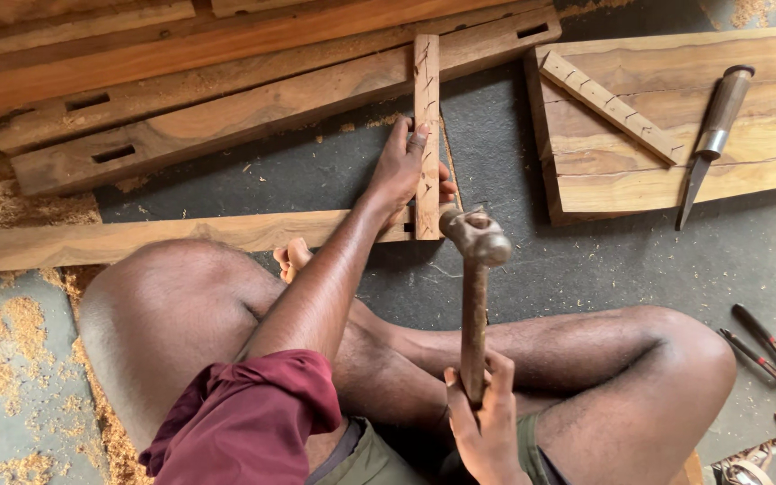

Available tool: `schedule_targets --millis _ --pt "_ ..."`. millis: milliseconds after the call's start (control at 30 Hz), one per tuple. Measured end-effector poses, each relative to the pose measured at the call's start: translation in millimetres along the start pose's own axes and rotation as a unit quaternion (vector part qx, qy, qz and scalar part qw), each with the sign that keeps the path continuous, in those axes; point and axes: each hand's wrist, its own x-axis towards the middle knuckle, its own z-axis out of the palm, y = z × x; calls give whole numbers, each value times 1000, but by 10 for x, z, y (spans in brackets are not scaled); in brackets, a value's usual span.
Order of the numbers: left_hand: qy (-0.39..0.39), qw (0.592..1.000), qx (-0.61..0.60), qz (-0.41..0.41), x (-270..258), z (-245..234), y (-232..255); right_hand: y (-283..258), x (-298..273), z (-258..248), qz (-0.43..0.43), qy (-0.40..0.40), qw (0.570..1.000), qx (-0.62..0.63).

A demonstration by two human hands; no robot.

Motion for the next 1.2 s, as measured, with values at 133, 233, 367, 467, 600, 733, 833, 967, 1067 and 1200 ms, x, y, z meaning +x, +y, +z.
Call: schedule_targets --millis 133,233,367,467,600,733,833,967,1067,1200 --pt "-13 999 12 37 88 -14 -52 77 196 58 -113 -34 992 -37" --pt "-4 999 21 26 57 -33 -41 62 286 85 1 -23 998 -50" --pt "-5 1000 12 13 39 -6 -12 35 130 9 120 -34 989 83" --pt "-9 1000 5 11 40 -14 -31 60 -11 -9 60 -17 995 76" --pt "-10 1000 -5 10 96 -21 -58 100 141 47 -106 -16 992 -74" --pt "-1 1000 15 9 88 -23 -35 52 295 102 19 -30 999 -36" --pt "-6 1000 8 6 58 -21 -8 11 183 78 113 -26 992 53" --pt "-11 1000 -1 13 68 -39 -66 33 101 36 38 -27 999 4" --pt "-20 999 -24 25 103 -31 -84 15 188 37 -28 -45 997 -60" --pt "-25 999 -33 32 94 -18 -70 -46 210 43 51 -42 996 -59"
